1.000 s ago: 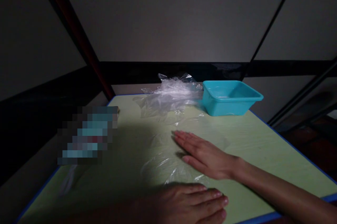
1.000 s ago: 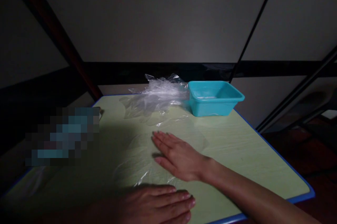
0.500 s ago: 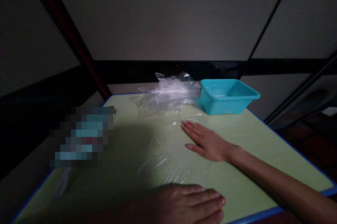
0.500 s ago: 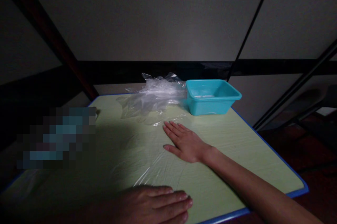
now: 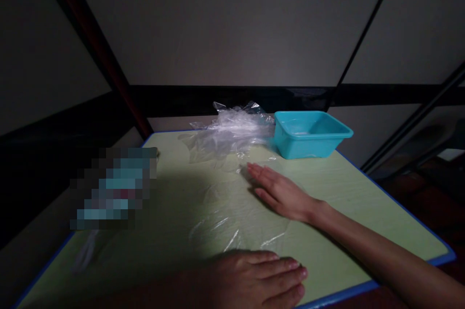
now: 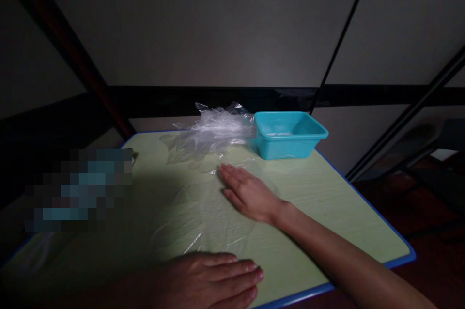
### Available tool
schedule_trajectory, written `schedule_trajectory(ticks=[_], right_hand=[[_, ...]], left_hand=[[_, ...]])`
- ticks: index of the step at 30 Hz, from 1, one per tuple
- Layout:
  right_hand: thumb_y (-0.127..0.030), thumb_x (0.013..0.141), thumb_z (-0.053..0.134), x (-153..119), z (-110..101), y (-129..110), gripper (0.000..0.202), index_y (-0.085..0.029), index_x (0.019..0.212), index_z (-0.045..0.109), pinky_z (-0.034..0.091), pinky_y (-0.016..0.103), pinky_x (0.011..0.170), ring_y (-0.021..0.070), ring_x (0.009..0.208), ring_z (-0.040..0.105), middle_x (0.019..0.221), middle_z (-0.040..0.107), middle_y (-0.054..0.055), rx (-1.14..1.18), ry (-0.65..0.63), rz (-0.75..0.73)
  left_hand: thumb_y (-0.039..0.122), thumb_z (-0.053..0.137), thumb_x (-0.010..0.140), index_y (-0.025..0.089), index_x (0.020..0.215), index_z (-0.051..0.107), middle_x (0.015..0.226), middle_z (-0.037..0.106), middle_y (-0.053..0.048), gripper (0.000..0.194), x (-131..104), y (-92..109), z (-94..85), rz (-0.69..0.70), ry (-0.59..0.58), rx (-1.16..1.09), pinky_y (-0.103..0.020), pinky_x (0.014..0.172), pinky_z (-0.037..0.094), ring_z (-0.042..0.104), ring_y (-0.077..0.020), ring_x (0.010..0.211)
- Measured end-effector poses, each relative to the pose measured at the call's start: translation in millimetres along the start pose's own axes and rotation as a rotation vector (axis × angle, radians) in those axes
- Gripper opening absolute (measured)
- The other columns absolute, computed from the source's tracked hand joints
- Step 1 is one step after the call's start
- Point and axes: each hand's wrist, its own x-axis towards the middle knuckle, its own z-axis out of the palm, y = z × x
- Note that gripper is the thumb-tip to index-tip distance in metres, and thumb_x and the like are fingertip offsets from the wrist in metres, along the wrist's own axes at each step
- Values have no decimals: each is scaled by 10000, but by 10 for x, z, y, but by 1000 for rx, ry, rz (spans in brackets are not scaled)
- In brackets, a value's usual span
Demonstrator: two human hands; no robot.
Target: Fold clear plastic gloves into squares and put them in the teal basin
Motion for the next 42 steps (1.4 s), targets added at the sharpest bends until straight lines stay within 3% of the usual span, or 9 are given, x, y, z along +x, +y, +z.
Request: schedule_trajectory(ticks=[3, 6, 12, 16, 23, 29, 33, 38, 42], right_hand=[[-279, 897, 326, -18, 35, -286, 529, -105, 1371, 168, 166, 348, 1070, 174, 1300, 138, 1426, 173, 97, 77, -129, -130], [-338, 895, 327, -54, 82, -376, 579, -86, 1376, 126, 141, 345, 1074, 178, 1307, 76, 1432, 121, 105, 71, -207, -172], [-426, 896, 291, -67, 108, -161, 619, -73, 1375, 119, 116, 352, 1075, 194, 1308, 62, 1432, 100, 122, 5, -219, -108], [-439, 899, 272, -84, 76, 42, 626, -58, 1372, 121, 114, 352, 1075, 200, 1308, 66, 1432, 94, 131, -66, -187, -44], [-465, 893, 267, -166, 50, 382, 629, -98, 1379, 109, 159, 395, 1064, 207, 1306, 92, 1433, 92, 104, -117, -130, 60], [-486, 890, 248, -176, 42, 455, 641, -93, 1378, 113, 160, 395, 1064, 210, 1305, 90, 1430, 102, 103, -135, -128, 79], [-497, 887, 245, -175, 52, 459, 638, -117, 1381, 106, 159, 395, 1063, 206, 1305, 88, 1432, 96, 90, -131, -121, 74], [-504, 883, 253, -175, 59, 463, 639, -129, 1381, 116, 169, 398, 1060, 208, 1304, 96, 1431, 103, 89, -130, -115, 75], [-505, 884, 242, -170, 47, 455, 651, -89, 1374, 141, 163, 393, 1062, 213, 1305, 92, 1429, 114, 111, -148, -132, 75]], left_hand=[[193, 270, 906, 83, 1213, 408, 1343, 363, -66, 355, 12, -4, 43, 11, 17, 9, -247, 997, 316, 333, -146, 1232], [210, 280, 906, 73, 1207, 415, 1334, 377, -77, 357, 22, -11, 109, 12, 57, 1, -254, 1000, 314, 343, -158, 1226], [180, 252, 911, 78, 1198, 429, 1332, 383, -59, 352, 14, -3, 93, 11, 39, 20, -251, 987, 336, 356, -157, 1218], [181, 264, 910, 85, 1179, 447, 1312, 410, -63, 339, -14, 5, 73, -6, 125, -9, -242, 986, 342, 367, -139, 1212], [180, 286, 914, 70, 1211, 419, 1322, 400, -74, 343, -10, -26, 211, 36, 137, -7, -264, 995, 332, 363, -162, 1215], [189, 284, 917, 77, 1225, 408, 1333, 387, -58, 351, -3, 19, 243, -17, 124, 6, -267, 998, 327, 335, -156, 1231], [189, 287, 908, 77, 1206, 439, 1308, 419, -62, 353, -19, 13, 168, 41, 182, -21, -256, 976, 360, 384, -156, 1201], [179, 315, 890, 90, 1222, 436, 1316, 398, -43, 365, -41, 15, -5, 30, 83, -73, -227, 1011, 316, 374, -138, 1206], [170, 298, 894, 90, 1264, 392, 1350, 338, -21, 389, -38, 33, -45, 49, -21, -176, -233, 1041, 255, 294, -135, 1246]])
